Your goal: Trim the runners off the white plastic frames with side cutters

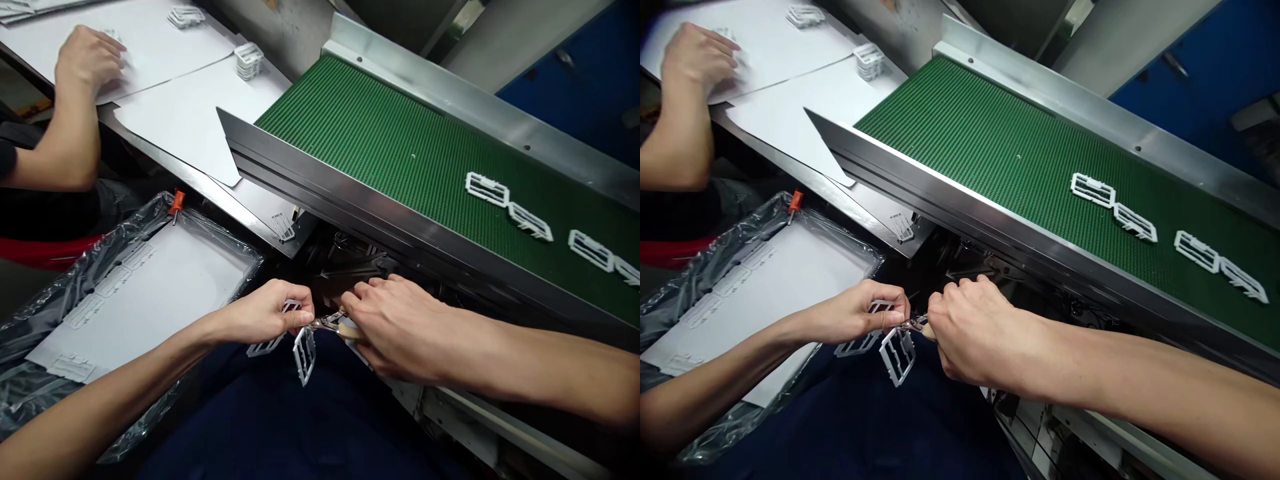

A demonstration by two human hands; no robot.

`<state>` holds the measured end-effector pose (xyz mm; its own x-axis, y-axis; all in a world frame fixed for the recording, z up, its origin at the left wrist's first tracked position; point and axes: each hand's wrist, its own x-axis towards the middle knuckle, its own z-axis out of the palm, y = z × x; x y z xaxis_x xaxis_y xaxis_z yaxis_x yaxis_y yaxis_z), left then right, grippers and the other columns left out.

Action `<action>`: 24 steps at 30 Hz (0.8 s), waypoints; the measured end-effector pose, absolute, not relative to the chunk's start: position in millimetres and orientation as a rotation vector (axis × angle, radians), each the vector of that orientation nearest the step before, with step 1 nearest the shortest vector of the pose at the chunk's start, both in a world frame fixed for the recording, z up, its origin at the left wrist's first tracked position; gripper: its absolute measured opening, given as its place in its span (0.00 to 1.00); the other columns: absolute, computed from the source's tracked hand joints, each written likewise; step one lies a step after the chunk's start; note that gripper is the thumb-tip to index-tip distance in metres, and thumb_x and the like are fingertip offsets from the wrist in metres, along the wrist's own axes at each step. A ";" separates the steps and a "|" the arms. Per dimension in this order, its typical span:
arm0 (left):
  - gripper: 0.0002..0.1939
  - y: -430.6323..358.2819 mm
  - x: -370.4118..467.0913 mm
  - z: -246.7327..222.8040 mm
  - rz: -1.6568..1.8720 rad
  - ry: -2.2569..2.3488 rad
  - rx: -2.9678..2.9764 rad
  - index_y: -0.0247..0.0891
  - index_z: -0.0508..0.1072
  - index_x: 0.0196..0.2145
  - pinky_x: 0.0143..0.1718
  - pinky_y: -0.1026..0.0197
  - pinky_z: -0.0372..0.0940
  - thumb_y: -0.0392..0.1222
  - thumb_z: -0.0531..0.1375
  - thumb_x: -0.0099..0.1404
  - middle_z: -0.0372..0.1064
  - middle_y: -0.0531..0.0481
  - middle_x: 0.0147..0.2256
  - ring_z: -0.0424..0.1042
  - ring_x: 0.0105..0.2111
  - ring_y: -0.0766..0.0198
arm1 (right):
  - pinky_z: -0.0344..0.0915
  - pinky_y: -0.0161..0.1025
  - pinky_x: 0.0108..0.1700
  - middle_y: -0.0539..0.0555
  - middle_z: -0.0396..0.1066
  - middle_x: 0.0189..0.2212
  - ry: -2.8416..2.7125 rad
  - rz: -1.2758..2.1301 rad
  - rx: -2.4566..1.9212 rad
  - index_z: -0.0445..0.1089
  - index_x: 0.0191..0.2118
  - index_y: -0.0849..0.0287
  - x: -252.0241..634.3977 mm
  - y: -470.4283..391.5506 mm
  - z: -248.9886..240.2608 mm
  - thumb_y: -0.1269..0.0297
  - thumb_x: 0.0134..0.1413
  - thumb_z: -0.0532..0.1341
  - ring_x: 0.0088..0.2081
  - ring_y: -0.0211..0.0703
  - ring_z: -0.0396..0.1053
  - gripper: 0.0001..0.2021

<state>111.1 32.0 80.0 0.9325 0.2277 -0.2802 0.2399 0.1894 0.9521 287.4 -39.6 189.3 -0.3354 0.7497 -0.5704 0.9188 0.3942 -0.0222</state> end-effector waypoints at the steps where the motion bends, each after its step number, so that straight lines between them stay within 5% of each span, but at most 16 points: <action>1: 0.09 32.6 112.9 81.2 -0.020 0.402 1.400 0.34 0.68 0.29 0.27 0.67 0.58 0.42 0.55 0.64 0.65 0.53 0.25 0.63 0.26 0.67 | 0.52 0.40 0.30 0.54 0.65 0.25 2.184 -0.462 1.399 0.63 0.31 0.59 287.1 -38.6 190.9 0.62 0.45 0.58 0.26 0.45 0.64 0.08; 24: 0.08 37.1 124.8 69.5 -0.061 0.311 1.330 0.32 0.71 0.33 0.34 0.61 0.62 0.41 0.57 0.63 0.70 0.46 0.34 0.66 0.32 0.63 | 0.48 0.38 0.26 0.53 0.67 0.23 2.071 -0.625 1.469 0.64 0.28 0.60 314.6 -42.1 195.1 0.64 0.51 0.53 0.24 0.42 0.64 0.06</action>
<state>124.8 37.1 69.5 0.9570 0.1328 -0.2578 0.2206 0.2437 0.9444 314.6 -42.1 195.1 -0.2761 0.7093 -0.6486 0.9497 0.3051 -0.0706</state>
